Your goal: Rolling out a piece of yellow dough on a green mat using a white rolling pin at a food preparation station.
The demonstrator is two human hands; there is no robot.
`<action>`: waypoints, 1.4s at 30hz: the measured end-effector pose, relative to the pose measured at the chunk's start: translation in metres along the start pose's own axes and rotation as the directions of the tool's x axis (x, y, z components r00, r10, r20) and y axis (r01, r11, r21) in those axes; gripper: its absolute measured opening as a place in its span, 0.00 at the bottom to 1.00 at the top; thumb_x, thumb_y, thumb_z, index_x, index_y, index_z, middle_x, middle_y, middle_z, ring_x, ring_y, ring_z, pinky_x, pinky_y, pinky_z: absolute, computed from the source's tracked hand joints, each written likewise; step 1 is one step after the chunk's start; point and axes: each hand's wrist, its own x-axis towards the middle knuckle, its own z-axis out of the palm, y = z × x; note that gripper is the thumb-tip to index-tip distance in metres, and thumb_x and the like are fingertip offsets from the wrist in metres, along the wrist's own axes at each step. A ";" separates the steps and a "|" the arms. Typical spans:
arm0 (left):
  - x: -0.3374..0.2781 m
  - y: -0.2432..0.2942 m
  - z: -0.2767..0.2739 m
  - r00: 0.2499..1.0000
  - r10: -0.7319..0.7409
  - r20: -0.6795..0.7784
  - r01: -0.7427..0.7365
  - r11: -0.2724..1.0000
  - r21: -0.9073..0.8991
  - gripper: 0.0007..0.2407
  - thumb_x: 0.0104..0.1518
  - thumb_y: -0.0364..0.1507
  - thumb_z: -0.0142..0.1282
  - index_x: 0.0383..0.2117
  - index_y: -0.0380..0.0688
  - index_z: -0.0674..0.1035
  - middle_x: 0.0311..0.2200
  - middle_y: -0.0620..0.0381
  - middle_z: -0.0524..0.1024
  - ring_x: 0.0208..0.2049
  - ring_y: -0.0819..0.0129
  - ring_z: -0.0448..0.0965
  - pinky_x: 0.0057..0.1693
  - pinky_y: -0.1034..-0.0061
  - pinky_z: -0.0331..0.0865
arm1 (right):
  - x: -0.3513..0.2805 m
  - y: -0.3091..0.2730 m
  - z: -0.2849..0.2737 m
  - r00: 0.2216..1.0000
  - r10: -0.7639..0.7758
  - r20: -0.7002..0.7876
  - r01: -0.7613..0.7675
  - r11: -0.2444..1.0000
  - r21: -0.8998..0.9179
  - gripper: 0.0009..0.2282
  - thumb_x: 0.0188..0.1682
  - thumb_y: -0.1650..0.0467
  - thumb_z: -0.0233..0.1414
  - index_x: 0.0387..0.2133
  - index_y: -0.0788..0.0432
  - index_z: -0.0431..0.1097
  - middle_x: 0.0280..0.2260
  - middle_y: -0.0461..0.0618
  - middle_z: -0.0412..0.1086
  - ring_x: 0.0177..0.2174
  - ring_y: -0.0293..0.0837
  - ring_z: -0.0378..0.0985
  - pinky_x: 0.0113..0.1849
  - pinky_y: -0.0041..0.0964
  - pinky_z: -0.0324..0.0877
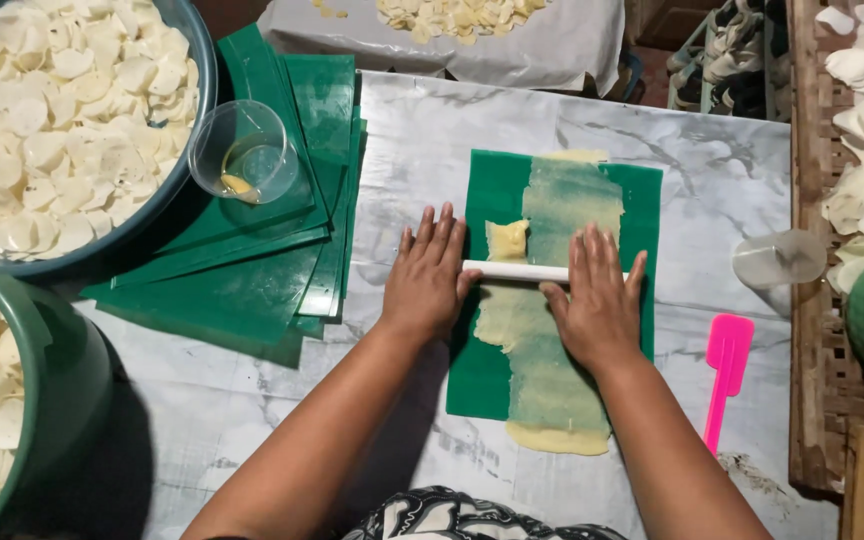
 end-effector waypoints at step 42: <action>-0.083 0.013 -0.030 0.938 0.226 -0.263 -0.232 0.973 0.008 0.12 0.61 0.23 0.49 0.49 0.46 0.79 0.47 0.57 0.77 0.47 0.58 0.76 0.61 0.62 0.67 | -0.078 -0.037 -0.062 0.999 -0.050 -0.020 0.052 0.992 0.113 0.20 0.52 0.75 0.56 0.58 0.47 0.70 0.42 0.49 0.71 0.40 0.53 0.72 0.44 0.51 0.64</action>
